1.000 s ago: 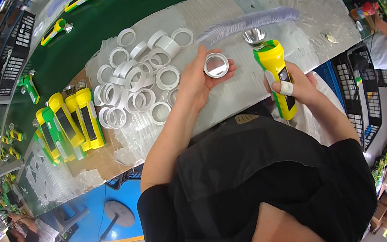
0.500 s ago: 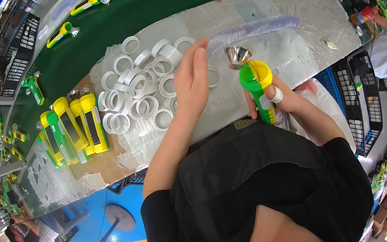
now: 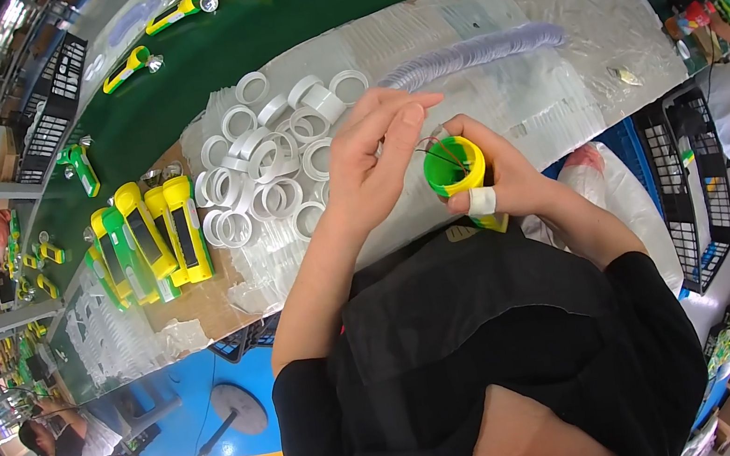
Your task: Assembling plastic flashlights by attaching heads and internal components at an assembly line.
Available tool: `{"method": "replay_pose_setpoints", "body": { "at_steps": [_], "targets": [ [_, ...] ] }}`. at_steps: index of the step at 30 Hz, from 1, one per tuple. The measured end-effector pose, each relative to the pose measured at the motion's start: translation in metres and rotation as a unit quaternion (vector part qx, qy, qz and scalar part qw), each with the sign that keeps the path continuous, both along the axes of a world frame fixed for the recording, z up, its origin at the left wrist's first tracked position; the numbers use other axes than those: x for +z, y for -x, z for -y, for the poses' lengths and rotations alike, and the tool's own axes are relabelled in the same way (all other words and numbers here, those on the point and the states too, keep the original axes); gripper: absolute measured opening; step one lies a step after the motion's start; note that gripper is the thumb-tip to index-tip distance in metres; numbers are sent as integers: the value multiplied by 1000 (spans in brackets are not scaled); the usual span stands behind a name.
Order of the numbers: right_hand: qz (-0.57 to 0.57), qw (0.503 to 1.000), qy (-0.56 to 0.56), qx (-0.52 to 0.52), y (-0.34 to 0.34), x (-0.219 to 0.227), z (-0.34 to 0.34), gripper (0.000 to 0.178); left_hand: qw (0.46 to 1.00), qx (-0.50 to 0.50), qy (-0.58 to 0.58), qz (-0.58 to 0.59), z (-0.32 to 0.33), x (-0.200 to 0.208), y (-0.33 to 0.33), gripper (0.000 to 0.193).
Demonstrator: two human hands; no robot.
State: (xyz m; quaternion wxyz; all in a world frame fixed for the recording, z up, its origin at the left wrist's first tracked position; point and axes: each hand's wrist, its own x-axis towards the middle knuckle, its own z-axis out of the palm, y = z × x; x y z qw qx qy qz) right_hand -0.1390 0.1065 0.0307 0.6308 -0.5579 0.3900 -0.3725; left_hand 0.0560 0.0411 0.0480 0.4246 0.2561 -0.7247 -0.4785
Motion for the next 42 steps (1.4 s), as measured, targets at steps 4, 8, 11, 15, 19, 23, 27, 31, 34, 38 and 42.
{"method": "replay_pose_setpoints", "body": {
  "at_steps": [4,8,11,15,19,23,27,31,34,38,42],
  "targets": [
    [111,993,-44,15,-7,5,-1,49,994,63,88,-11,-18,5,10,32],
    [128,991,13,-27,-11,-11,-5,48,991,34,129,-32,-27,-9,19,27],
    [134,988,50,-56,-11,-27,-8,48,980,31,194,25,-29,-10,23,39],
    [84,984,89,-128,-10,-31,-9,46,972,25,227,52,-29,-14,28,46],
    [214,970,-31,-108,-4,-15,-2,41,980,159,115,45,7,-28,33,48],
    [177,973,-1,-146,-1,-12,2,61,915,139,229,300,62,-46,15,52],
    [174,975,11,-136,1,-14,2,59,864,85,257,424,78,-54,10,49],
    [180,974,4,-141,0,-13,2,59,873,83,295,379,84,-56,4,47],
    [182,972,16,-148,0,-11,5,59,900,131,309,279,79,-45,-1,44],
    [181,973,18,-146,-3,-8,10,59,930,129,249,237,61,-28,-4,42],
    [173,975,13,-138,-12,-5,14,58,933,128,252,224,58,-29,-3,39]
  ]
}}
